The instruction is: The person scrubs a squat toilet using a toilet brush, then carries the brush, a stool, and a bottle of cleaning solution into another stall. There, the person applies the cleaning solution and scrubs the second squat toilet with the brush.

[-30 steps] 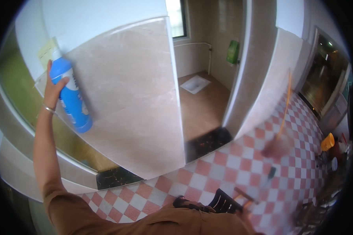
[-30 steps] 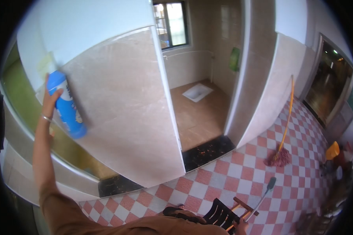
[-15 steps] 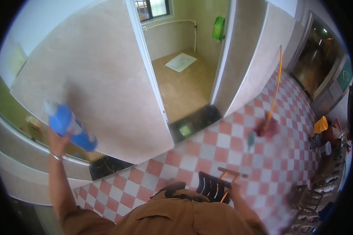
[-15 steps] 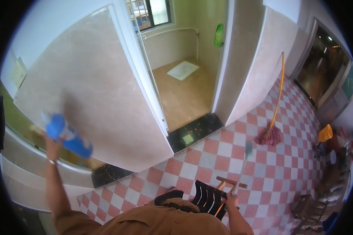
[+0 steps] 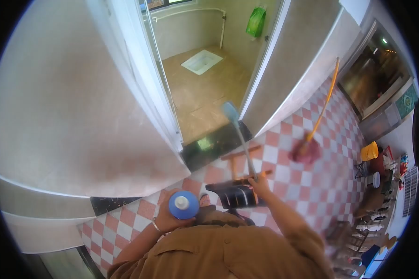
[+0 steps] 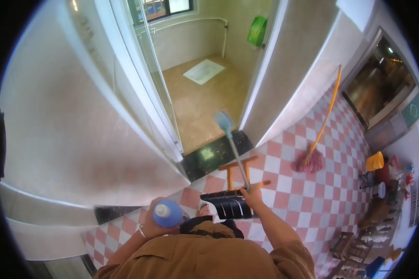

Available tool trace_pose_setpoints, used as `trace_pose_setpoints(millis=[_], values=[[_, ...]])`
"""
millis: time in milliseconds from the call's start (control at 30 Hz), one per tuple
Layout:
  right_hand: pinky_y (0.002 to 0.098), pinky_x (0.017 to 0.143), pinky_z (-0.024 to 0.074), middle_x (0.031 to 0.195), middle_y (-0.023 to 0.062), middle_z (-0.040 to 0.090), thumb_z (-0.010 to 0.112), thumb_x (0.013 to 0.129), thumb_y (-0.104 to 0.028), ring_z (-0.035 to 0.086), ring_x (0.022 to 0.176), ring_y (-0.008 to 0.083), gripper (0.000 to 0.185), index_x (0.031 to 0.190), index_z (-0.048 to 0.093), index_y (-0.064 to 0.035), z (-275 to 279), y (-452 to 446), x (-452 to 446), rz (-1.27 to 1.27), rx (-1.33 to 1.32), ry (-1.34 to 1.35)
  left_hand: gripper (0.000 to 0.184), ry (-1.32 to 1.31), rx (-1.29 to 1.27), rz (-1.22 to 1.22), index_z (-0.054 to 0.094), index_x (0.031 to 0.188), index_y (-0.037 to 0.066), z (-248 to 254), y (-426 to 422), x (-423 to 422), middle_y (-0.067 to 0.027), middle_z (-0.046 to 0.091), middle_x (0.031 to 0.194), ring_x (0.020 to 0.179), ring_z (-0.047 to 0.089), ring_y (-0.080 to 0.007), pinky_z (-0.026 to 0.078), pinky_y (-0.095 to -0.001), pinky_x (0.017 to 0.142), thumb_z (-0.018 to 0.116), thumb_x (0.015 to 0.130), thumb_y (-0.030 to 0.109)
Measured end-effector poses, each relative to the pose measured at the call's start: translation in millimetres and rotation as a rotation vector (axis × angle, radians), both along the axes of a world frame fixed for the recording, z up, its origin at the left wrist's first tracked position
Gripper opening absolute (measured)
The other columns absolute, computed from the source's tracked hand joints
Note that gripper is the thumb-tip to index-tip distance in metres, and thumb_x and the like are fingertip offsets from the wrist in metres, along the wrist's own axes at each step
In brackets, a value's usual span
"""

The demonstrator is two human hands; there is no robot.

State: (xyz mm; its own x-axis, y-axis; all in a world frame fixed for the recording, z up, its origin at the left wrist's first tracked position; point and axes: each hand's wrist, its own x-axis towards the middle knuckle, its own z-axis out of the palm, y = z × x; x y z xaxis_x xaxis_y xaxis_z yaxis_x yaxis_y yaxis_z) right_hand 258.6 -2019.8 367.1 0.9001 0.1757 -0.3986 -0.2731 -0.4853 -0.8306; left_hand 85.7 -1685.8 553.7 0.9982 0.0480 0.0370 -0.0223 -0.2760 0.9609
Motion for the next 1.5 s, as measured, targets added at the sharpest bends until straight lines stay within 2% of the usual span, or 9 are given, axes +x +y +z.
trace_pose_setpoints(millis=[233,533,633,667,867,1100,1233,1267,1500], values=[[0.0309,0.056,0.0487,0.072,0.0107,0.062,0.061,0.079,-0.019,0.061,0.057,0.0181,0.021,0.093,0.059,-0.0038,31.1,67.1,132.0,0.195,0.031,-0.192,0.079,-0.119,-0.130,0.032,0.041,0.115,0.007,-19.2,-10.9,92.7,-0.0104,0.051,0.106,0.098,0.053,-0.0238,0.043,-0.0343,0.085,0.085,0.050,0.022],[0.0263,0.051,0.0477,0.069,0.0096,0.061,0.061,0.079,-0.017,0.060,0.054,0.0148,0.019,0.087,0.058,-0.0006,35.1,138.3,308.2,0.376,0.180,-0.122,0.085,-0.011,0.096,0.436,0.040,0.117,0.007,-26.6,-29.4,185.0,-0.0115,0.051,0.107,0.099,0.052,-0.0241,0.042,-0.0353,0.085,0.086,0.046,0.019],[0.0263,0.048,0.0472,0.064,0.0099,0.061,0.060,0.079,-0.018,0.060,0.051,0.0147,0.020,0.086,0.058,0.0005,27.3,157.8,367.6,0.437,0.250,-0.114,0.088,0.089,-0.247,0.619,0.039,0.117,0.007,1.1,-52.8,220.7,-0.0114,0.051,0.108,0.100,0.052,-0.0238,0.043,-0.0352,0.086,0.086,0.044,0.018],[0.0264,0.048,0.0471,0.063,0.0099,0.061,0.059,0.079,-0.019,0.059,0.050,0.0148,0.021,0.086,0.058,0.0002,32.2,165.9,389.5,0.428,0.231,-0.082,0.090,-0.056,0.230,0.569,0.036,0.118,0.007,1.9,-45.9,232.2,-0.0114,0.050,0.109,0.100,0.052,-0.0231,0.044,-0.0347,0.086,0.087,0.044,0.018],[0.0296,0.053,0.0463,0.069,0.0121,0.061,0.060,0.077,-0.023,0.061,0.061,0.0182,0.025,0.080,0.062,0.0008,15.3,205.5,495.1,0.351,0.348,-0.204,0.088,-0.040,-0.021,0.742,0.034,0.119,0.005,-9.2,-66.5,289.0,-0.0118,0.050,0.111,0.101,0.052,-0.0234,0.043,-0.0349,0.086,0.085,0.047,0.018],[0.0212,0.049,0.0495,0.073,0.0073,0.058,0.059,0.083,-0.018,0.059,0.055,0.0126,0.019,0.089,0.056,-0.0003,76.5,232.1,595.9,0.154,0.621,0.097,0.087,-0.059,0.162,0.616,0.035,0.120,0.004,-6.2,-25.5,387.9,-0.0119,0.049,0.112,0.103,0.050,-0.0234,0.041,-0.0338,0.089,0.084,0.050,0.018],[0.0286,0.054,0.0540,0.090,0.0172,0.058,0.057,0.085,-0.017,0.064,0.067,0.0275,0.028,0.103,0.044,0.0005,63.9,244.7,656.8,0.099,0.611,0.174,0.085,-0.053,-0.023,0.601,0.038,0.119,0.004,-35.9,15.7,462.0,-0.0119,0.050,0.110,0.104,0.049,-0.0239,0.039,-0.0342,0.091,0.084,0.049,0.018],[0.0225,0.052,0.0516,0.079,0.0099,0.058,0.058,0.083,-0.018,0.060,0.058,0.0149,0.024,0.098,0.051,-0.0012,63.5,251.7,665.9,0.039,0.580,0.154,0.085,-0.060,-0.050,0.594,0.039,0.119,0.004,-40.5,29.8,486.2,-0.0119,0.050,0.109,0.104,0.049,-0.0241,0.039,-0.0346,0.091,0.084,0.049,0.019],[0.0242,0.051,0.0516,0.081,0.0112,0.060,0.058,0.083,-0.018,0.061,0.058,0.0153,0.025,0.100,0.050,-0.0012,-4.6,278.1,775.5,-0.079,0.332,0.190,0.075,-0.089,0.178,0.326,0.045,0.112,0.006,-55.6,159.7,700.8,-0.0115,0.052,0.105,0.098,0.050,-0.0283,0.039,-0.0374,0.087,0.082,0.049,0.022]])
